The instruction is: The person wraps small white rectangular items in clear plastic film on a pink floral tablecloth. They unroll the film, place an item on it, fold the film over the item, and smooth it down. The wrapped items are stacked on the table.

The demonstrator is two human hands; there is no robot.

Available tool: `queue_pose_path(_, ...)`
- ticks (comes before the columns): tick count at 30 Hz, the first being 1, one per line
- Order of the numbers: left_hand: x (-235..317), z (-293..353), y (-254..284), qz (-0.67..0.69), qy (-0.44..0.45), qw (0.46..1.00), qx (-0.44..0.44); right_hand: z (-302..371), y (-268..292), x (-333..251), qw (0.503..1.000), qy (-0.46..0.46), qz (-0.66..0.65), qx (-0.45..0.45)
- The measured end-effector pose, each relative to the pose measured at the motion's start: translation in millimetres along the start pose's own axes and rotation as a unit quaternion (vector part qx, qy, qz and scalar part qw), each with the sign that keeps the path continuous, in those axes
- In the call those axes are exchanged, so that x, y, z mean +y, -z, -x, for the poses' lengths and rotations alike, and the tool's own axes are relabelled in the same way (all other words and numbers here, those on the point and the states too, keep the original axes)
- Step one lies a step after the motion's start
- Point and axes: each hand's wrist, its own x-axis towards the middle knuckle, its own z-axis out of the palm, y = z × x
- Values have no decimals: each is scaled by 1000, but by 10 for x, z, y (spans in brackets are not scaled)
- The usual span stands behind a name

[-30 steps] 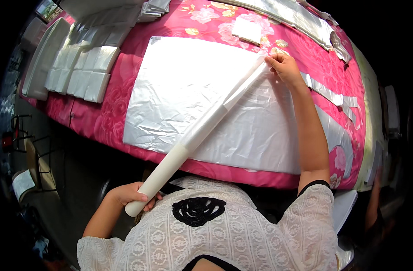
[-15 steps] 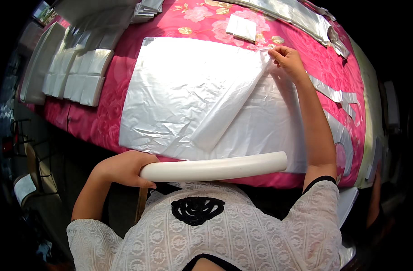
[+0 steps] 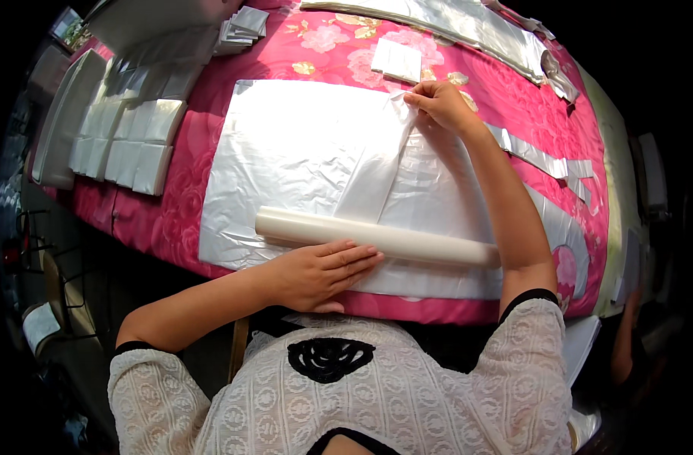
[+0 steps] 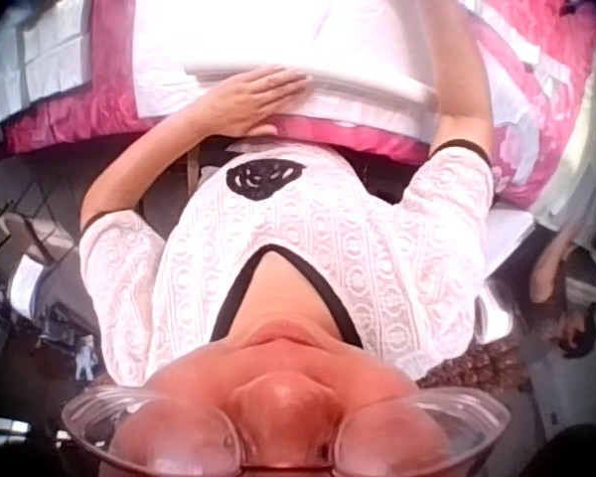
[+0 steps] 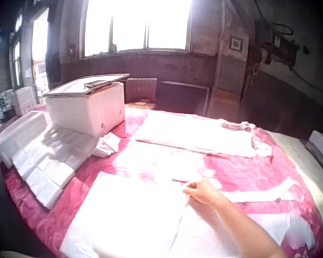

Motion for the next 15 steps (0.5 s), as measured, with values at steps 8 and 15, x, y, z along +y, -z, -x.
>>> queue_pose_path(8, -6, 55, -200, 116, 12, 993, -11, -12, 70, -45, 993, -55, -100, -26)
queue_pose_path(15, 226, 15, -301, 136, 46, 989, 40, 881, -161, -675, 994, 89, -27, -52)
